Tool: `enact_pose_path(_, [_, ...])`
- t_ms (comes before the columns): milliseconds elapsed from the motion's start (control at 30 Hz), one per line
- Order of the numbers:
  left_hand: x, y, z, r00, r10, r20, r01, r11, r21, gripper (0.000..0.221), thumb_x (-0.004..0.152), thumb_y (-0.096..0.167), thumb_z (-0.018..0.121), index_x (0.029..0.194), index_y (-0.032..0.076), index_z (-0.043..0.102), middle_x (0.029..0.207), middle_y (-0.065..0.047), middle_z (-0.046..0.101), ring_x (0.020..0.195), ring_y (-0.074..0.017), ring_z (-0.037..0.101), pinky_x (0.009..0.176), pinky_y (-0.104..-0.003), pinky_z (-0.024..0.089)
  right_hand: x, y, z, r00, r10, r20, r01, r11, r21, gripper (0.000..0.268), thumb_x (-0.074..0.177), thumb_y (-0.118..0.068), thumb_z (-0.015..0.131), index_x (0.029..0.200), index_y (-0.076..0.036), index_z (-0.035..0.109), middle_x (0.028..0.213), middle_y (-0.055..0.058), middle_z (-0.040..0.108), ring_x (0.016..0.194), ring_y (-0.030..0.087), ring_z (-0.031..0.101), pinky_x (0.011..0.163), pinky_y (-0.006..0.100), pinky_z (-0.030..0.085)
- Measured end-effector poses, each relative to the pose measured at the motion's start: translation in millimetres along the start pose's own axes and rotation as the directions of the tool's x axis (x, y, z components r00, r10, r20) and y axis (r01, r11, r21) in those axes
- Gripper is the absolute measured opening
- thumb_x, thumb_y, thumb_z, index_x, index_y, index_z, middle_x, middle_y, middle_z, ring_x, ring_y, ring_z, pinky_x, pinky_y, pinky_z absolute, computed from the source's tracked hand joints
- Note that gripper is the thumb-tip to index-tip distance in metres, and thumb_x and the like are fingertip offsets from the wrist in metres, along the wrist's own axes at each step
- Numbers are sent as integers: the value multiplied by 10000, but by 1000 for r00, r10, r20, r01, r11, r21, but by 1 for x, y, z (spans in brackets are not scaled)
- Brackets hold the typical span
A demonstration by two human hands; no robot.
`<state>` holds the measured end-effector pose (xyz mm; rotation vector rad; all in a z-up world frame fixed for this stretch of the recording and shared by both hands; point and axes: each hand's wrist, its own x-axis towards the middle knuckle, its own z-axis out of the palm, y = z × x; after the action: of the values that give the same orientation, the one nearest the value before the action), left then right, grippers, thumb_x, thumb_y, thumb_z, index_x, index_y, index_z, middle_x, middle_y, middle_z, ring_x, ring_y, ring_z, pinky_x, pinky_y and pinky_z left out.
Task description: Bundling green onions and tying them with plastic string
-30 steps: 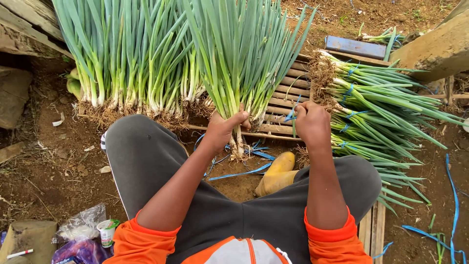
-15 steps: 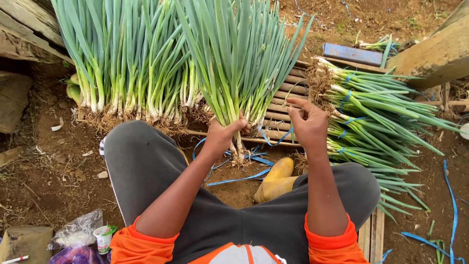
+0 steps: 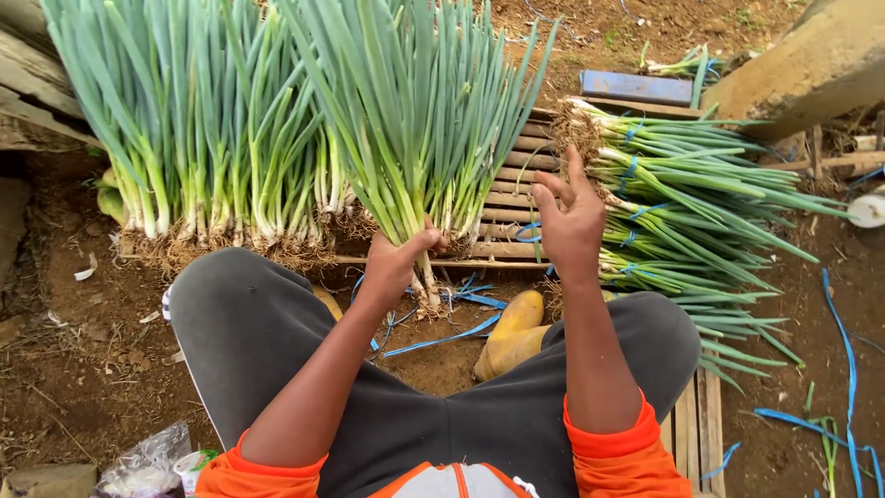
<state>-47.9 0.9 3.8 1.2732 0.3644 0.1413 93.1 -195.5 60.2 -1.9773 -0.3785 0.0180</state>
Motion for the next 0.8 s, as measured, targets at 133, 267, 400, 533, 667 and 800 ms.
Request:
enact_pose_path(133, [-3,17,1,1000,2,-3,-1,998,68,268,955,304,672,1065,66,615,1061,-169,695,1057,-317,645,1037,-531,452,0,-11,0,998,53,43,-59,987,151,388,1060,-96,567,1416,51,518,1159,298,700,1127,356,688,992,483,555])
enact_pose_path(267, [-3,27,16,997,79,26,-80,995,58,359,944,354,646,1090,42,543,1290,-234,604,1262,-427,535,1105,-648,353,-2,-3,15,948,221,227,-275,930,244,272,1068,-137,509,1280,1,609,961,120,620,547,53,466,442,192,446])
enact_pose_path(400, [-6,30,23,996,75,44,-78,995,64,383,938,364,647,1135,56,535,1117,-161,573,1113,-338,527,1068,-587,386,-17,6,45,901,137,411,-280,908,312,307,1000,-46,430,1255,-14,598,911,73,538,568,64,451,491,180,426])
enact_pose_path(533, [-1,15,18,997,-59,56,50,986,158,476,908,484,690,1144,92,562,996,-115,561,1046,-320,560,1010,-546,431,-24,7,58,825,29,565,-253,912,322,381,897,3,463,1265,-3,562,878,56,546,688,75,466,608,220,418])
enact_pose_path(667, [-4,20,21,991,-126,34,115,965,234,506,889,502,702,1156,98,557,1012,-110,551,1054,-324,562,999,-556,433,-29,11,60,803,8,595,-213,937,276,411,909,95,507,1304,-18,527,942,116,698,715,77,500,656,223,411])
enact_pose_path(800, [-7,49,21,993,-76,85,52,965,255,402,891,471,688,1020,104,587,814,-38,470,863,-242,536,857,-460,452,-30,-2,54,815,28,578,-241,925,295,383,946,73,567,1322,11,526,1017,157,731,727,49,528,670,195,440])
